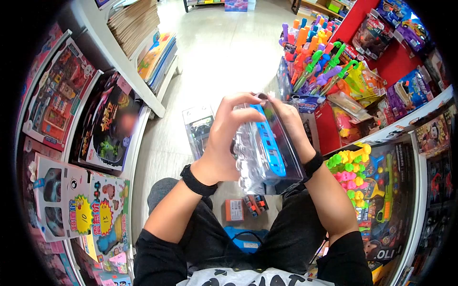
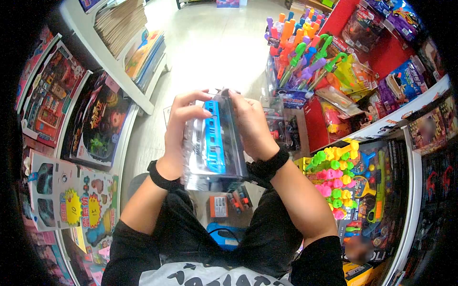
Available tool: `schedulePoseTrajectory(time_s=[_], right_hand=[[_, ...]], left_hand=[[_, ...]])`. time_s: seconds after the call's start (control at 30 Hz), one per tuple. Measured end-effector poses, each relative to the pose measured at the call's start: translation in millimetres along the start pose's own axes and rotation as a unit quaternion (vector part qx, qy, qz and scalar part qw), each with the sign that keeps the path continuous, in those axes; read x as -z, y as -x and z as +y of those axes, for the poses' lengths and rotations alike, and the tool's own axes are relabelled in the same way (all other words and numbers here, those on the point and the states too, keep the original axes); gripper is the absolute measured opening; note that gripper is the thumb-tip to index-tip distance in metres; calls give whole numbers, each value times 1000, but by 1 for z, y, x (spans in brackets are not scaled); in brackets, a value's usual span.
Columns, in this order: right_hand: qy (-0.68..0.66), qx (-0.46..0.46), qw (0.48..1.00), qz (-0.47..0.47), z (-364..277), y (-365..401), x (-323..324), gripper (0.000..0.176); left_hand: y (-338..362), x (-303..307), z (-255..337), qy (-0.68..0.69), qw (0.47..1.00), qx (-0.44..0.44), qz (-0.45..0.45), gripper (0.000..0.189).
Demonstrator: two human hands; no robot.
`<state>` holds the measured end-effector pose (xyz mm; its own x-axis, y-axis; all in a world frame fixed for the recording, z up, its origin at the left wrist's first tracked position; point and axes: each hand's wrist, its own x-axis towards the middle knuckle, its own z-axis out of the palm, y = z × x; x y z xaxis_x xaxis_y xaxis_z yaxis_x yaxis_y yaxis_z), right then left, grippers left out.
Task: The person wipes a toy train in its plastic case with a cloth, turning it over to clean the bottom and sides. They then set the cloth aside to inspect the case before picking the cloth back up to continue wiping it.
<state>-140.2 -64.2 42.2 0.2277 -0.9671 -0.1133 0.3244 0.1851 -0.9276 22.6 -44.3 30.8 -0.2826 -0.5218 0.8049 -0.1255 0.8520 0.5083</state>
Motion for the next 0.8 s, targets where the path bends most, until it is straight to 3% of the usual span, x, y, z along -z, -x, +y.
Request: schedulePoseTrajectory(time_s=[0.13, 0.3, 0.37, 0.43, 0.47, 0.5, 0.57, 0.6, 0.67, 0.8], right_hand=[[-10, 1, 1000, -2, -12, 8, -6, 36], [-19, 47, 997, -55, -13, 13, -2, 34], [-57, 22, 998, -26, -11, 13, -7, 33], [-48, 56, 997, -26, -10, 14, -7, 35], [17, 95, 995, -7, -6, 11, -3, 36], [21, 94, 995, 10, -5, 8, -4, 38], [16, 71, 995, 61, -4, 5, -1, 39], [14, 72, 996, 59, -4, 5, 0, 39], [-1, 79, 995, 53, -6, 3, 2, 40], [-9, 107, 992, 65, -4, 0, 5, 38]], left_hand=[[3, -9, 1, -25, 999, -38, 6, 63], [7, -16, -5, -27, 994, -75, 73, 54], [8, -19, -8, -51, 990, -99, 89, 47], [8, -22, -6, 0, 988, -7, 156, 36], [8, -27, -2, 84, 957, 175, 213, 44], [8, -25, -1, 376, 855, 241, 264, 59], [-7, -2, 6, 654, 654, 323, 199, 83], [-9, 1, 2, 653, 656, 323, 199, 83], [-10, 6, -6, 720, 508, 365, 301, 94], [-11, 1, 2, 730, 558, 320, 232, 95]])
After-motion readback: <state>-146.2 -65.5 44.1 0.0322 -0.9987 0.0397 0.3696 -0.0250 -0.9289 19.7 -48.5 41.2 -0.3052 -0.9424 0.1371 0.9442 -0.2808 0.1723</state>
